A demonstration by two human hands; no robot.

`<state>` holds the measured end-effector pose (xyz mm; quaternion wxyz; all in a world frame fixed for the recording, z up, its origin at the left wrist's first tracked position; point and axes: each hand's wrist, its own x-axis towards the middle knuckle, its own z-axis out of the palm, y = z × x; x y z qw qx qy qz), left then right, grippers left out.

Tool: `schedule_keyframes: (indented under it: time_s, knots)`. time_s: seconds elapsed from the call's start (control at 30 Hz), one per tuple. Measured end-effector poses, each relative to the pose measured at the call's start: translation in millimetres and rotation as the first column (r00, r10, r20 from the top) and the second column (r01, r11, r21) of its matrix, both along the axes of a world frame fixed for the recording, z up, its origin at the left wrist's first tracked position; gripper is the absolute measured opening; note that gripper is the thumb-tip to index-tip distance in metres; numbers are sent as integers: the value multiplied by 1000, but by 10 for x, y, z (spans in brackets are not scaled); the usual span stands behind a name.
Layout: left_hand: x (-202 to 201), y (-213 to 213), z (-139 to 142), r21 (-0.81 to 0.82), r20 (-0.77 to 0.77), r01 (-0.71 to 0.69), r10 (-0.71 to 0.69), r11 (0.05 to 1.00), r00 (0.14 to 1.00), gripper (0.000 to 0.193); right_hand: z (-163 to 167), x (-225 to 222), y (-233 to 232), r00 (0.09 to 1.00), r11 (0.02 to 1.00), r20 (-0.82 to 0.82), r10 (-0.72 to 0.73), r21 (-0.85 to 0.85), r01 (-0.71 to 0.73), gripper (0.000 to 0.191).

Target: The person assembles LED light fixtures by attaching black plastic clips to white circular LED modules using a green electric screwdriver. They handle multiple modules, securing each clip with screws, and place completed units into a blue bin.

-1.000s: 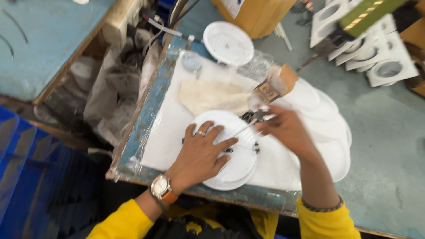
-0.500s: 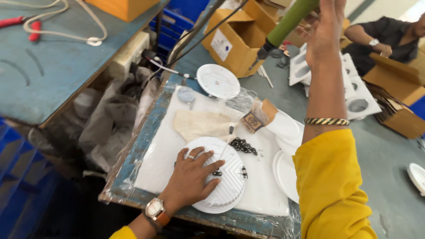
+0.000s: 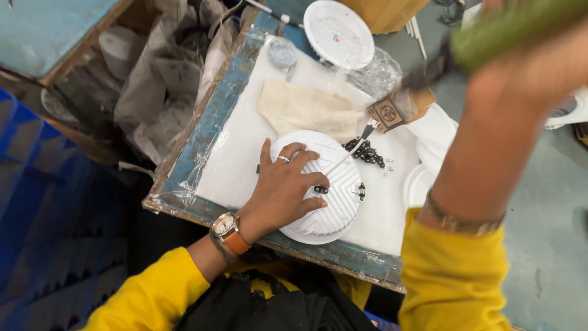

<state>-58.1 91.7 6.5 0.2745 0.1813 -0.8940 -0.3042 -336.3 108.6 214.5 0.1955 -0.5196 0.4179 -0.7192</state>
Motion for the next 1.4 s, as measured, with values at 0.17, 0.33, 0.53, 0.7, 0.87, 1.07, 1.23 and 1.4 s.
schedule_keyframes:
  time_s: [0.17,0.33,0.53,0.7,0.87,1.07,1.23,1.4]
  knots:
    - [28,-9,-33,-13,-51,42,-43,999,998,27,-621,707,952,985,994,136,108,-47,-102,86]
    - [27,1,-34,11,-38,37,-37,999,999,26,-1075,760,1237,986,993,144,83,-101,-68,98]
    - [21,10,-29,15,-26,21,-21,1000,999,27,-1071,909,1000,986,993,159,50,-117,-32,100]
    - [9,17,-33,11,-7,17,-17,1000,1000,27,-1158,985,995,983,996,176,-59,-59,70,98]
    - [16,26,-39,17,-19,15,-14,1000,1000,27,-1140,824,944,954,961,118,274,-61,-269,101]
    - [6,31,6,9,12,13,-13,1000,1000,29,-1119,598,772,781,781,-1,624,-13,-624,108]
    - [-4,28,64,20,72,4,-5,1000,997,30,-1145,663,873,876,877,52,480,-29,-479,108]
    - [1,26,75,27,86,10,-12,1000,996,31,-1104,801,901,914,920,105,392,-38,-390,106]
